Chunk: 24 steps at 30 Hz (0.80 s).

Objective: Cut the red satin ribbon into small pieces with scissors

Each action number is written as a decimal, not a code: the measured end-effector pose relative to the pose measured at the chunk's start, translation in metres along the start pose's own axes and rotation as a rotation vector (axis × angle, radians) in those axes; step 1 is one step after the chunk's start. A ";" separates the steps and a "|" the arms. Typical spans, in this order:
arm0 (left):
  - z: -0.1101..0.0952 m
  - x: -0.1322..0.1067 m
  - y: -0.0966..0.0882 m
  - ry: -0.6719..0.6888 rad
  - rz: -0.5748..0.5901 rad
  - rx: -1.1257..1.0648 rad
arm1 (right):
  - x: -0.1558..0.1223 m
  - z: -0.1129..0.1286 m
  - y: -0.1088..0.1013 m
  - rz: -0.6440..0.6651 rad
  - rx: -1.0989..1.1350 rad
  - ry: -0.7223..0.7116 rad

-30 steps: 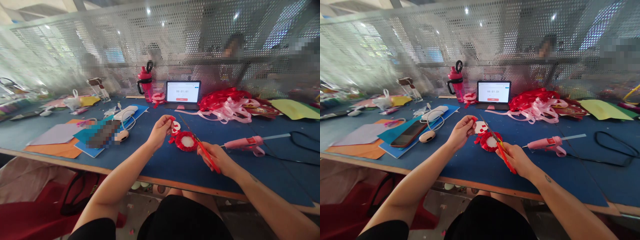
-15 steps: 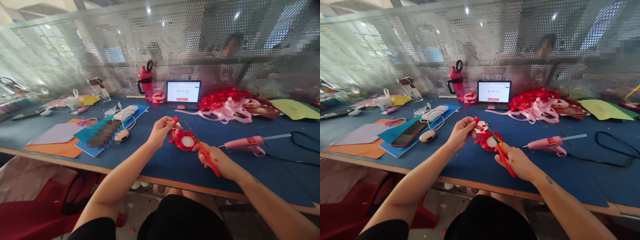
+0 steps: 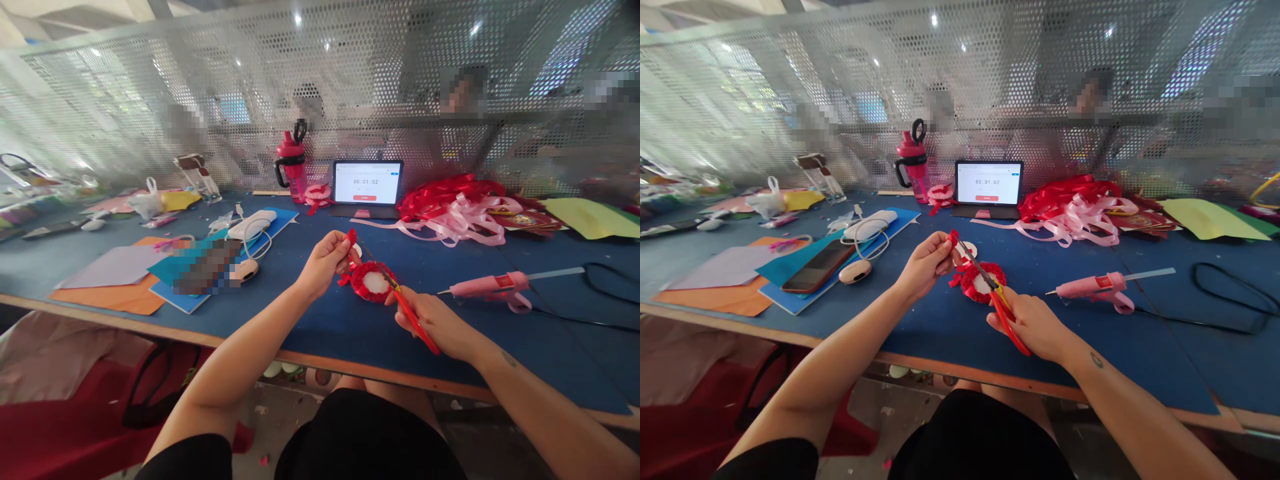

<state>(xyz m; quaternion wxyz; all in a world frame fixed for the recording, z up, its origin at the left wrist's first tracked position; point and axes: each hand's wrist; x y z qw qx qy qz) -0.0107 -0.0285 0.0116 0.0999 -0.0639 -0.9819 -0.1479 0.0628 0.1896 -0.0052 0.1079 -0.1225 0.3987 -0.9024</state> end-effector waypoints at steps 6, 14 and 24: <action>-0.002 -0.001 0.001 -0.026 -0.013 -0.004 | 0.000 0.000 0.000 0.013 0.027 0.012; -0.004 -0.002 0.002 -0.003 -0.035 -0.013 | -0.001 0.003 -0.001 0.025 0.035 0.017; -0.004 -0.005 0.004 -0.080 0.038 0.061 | 0.001 0.003 -0.001 0.045 0.107 0.014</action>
Point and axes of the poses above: each hand's wrist, its own x-axis towards the middle knuckle, its own y-axis out of the palm, z = x × y, and after that the axes turned 13 degrees about -z, right-handed
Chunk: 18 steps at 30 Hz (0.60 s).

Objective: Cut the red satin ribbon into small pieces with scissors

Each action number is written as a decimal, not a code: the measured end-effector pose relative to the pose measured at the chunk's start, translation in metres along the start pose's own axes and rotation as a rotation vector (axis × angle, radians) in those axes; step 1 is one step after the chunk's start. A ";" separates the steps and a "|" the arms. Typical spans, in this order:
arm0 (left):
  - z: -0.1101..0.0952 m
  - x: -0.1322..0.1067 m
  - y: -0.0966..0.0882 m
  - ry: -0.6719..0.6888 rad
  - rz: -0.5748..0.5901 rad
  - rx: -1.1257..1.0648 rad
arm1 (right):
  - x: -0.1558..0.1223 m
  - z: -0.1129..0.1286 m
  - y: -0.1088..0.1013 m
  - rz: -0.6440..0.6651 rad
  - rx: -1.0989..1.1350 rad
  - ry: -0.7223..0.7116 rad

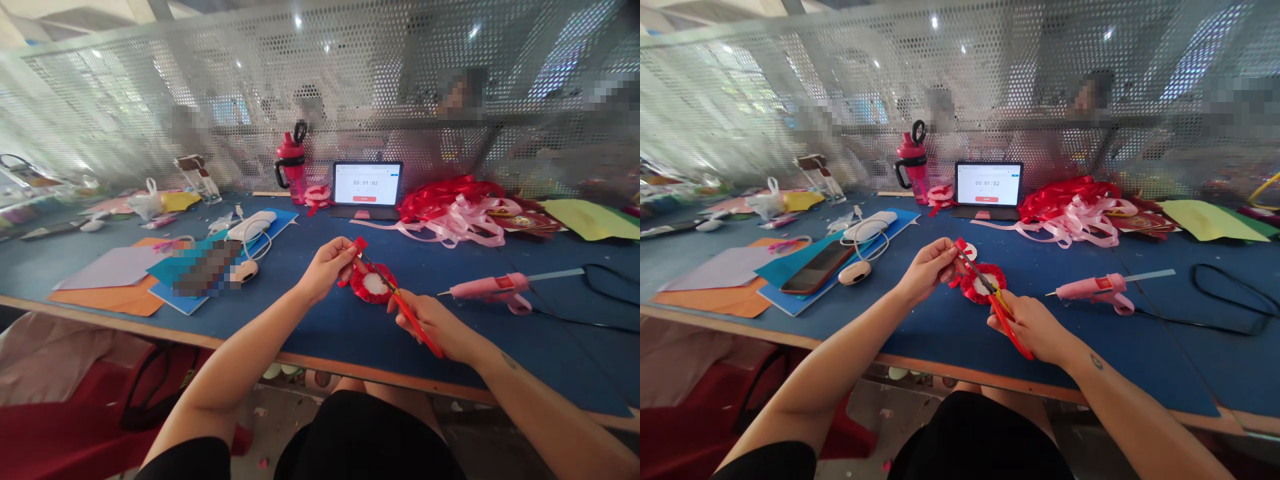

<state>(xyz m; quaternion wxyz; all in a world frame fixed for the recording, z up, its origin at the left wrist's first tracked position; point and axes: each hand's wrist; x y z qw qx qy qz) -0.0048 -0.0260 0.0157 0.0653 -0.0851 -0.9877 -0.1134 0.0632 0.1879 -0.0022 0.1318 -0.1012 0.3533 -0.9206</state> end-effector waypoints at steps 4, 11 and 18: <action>0.001 0.001 -0.001 -0.010 0.009 0.014 | 0.001 -0.002 0.001 0.015 0.079 -0.023; 0.004 0.003 -0.003 -0.021 0.023 0.017 | 0.000 -0.003 0.003 0.007 0.164 0.007; 0.003 0.003 -0.004 -0.034 0.013 0.027 | 0.002 -0.004 0.002 -0.020 0.082 0.017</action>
Point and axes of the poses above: each hand's wrist, its own x-axis towards the middle knuckle, its own y-axis out of the palm, z = x × y, and after that the axes turned 13 degrees about -z, right-handed
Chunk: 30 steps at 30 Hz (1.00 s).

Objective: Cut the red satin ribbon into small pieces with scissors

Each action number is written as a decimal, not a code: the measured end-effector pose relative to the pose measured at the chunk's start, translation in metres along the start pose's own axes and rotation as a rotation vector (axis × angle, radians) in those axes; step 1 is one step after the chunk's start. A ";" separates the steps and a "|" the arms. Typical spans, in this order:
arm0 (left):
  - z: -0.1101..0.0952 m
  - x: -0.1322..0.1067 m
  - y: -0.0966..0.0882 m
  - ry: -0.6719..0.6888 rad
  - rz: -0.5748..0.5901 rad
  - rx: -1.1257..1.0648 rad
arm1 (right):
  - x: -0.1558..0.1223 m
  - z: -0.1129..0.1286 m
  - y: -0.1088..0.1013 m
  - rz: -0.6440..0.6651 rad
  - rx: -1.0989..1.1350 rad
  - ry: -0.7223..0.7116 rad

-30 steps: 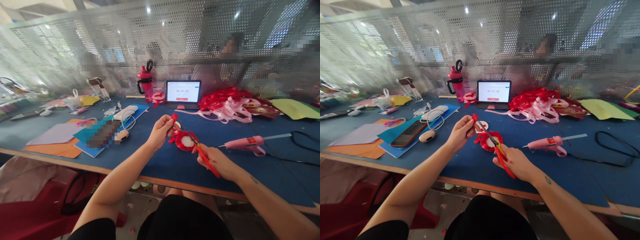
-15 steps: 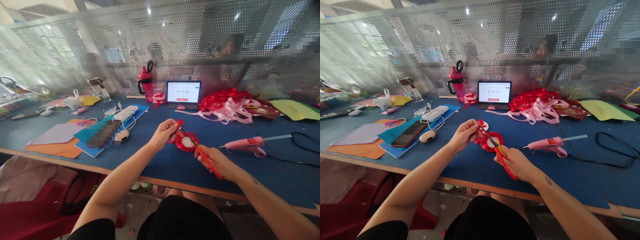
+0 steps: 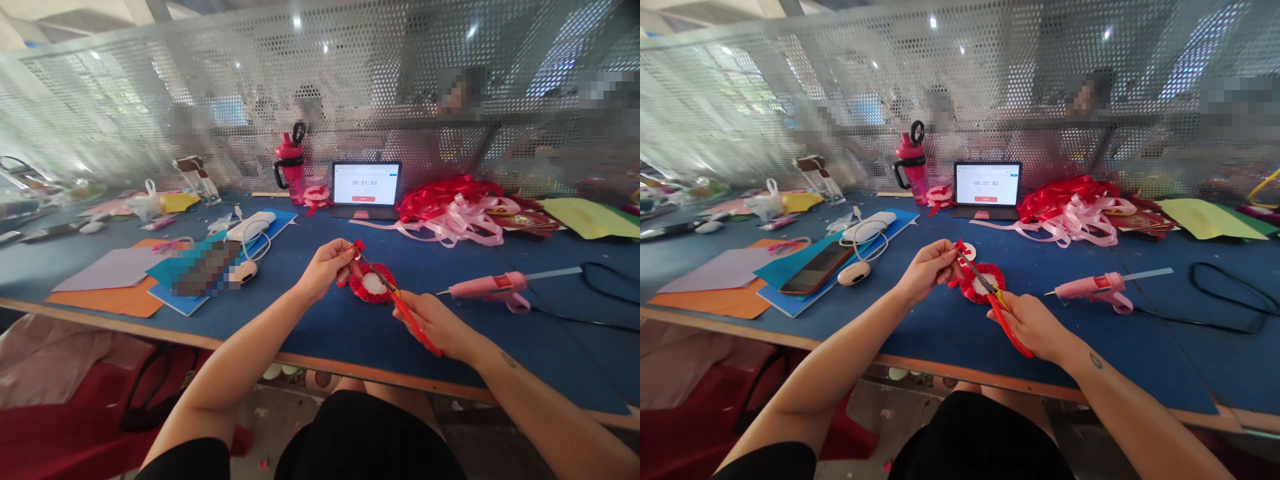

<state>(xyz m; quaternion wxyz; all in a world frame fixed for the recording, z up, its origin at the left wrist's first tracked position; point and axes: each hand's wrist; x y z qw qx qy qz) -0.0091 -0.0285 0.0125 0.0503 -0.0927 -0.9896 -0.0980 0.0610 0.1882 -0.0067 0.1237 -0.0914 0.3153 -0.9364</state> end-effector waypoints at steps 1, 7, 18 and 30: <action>0.000 0.000 0.000 0.000 0.000 -0.001 | 0.000 0.000 0.000 0.001 -0.016 -0.001; 0.000 -0.001 0.000 0.009 0.009 -0.006 | 0.001 0.001 0.000 -0.022 -0.090 -0.017; 0.002 0.003 -0.001 0.058 -0.109 -0.016 | 0.003 -0.011 0.004 -0.081 0.118 0.038; 0.004 0.003 -0.001 0.081 -0.077 -0.010 | -0.001 -0.009 0.000 -0.052 0.078 0.034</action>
Point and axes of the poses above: each hand's wrist, its own x-axis towards the middle knuckle, its own y-axis out of the palm, z = x × y, and after that the axes turned 13 degrees about -z, right-handed
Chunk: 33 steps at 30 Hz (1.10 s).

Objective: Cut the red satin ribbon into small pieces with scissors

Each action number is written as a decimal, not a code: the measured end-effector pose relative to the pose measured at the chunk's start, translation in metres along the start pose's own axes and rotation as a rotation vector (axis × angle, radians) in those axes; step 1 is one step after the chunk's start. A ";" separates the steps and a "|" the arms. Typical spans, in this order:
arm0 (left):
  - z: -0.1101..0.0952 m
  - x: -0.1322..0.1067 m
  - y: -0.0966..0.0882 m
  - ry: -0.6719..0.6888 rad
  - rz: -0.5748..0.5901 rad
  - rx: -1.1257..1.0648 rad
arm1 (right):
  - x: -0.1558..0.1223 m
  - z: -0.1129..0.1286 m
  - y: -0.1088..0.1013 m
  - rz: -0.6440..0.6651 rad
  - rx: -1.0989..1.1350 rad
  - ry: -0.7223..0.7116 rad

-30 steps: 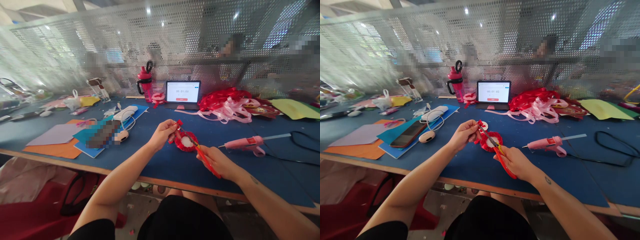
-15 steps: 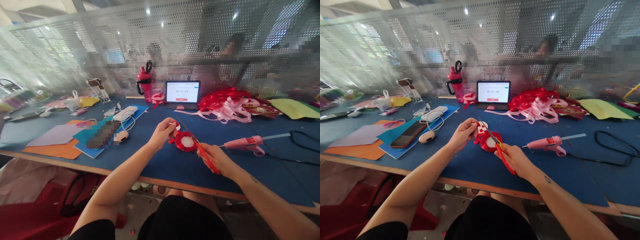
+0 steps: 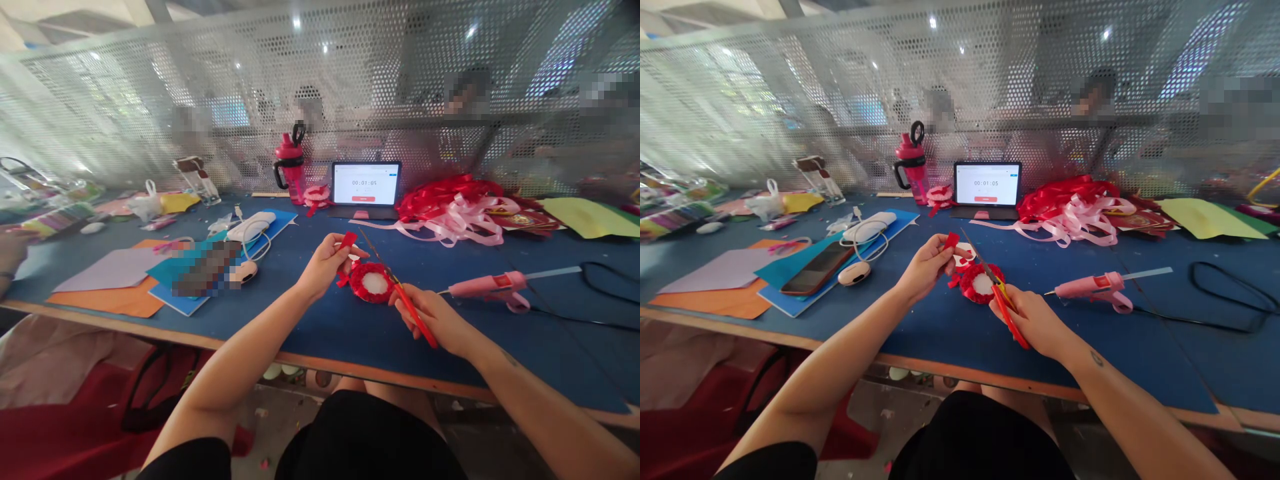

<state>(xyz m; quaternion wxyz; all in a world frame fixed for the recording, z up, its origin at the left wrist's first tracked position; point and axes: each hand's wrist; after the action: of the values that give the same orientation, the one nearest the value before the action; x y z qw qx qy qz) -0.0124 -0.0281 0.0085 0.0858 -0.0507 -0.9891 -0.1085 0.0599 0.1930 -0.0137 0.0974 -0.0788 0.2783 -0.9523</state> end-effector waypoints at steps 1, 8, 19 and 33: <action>0.000 0.000 0.000 -0.004 -0.004 0.007 | 0.000 0.000 0.000 0.007 -0.014 -0.013; -0.004 -0.001 0.000 -0.030 -0.014 -0.017 | -0.001 0.006 -0.002 0.025 -0.112 -0.059; -0.006 -0.003 0.000 0.016 -0.018 -0.088 | -0.004 0.012 -0.002 0.022 -0.299 -0.039; -0.010 -0.006 0.004 -0.052 0.003 0.000 | -0.002 0.016 0.000 0.073 -0.121 -0.006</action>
<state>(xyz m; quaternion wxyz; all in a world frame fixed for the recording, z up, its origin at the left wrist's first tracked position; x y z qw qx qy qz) -0.0043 -0.0271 0.0178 0.0602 -0.0549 -0.9909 -0.1070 0.0653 0.1854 -0.0006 0.1279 -0.0770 0.3380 -0.9292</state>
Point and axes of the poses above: each hand's wrist, its own x-axis towards the middle knuckle, its own y-axis out of the palm, z = x × y, and after that the axes turned 13 degrees about -z, right-handed
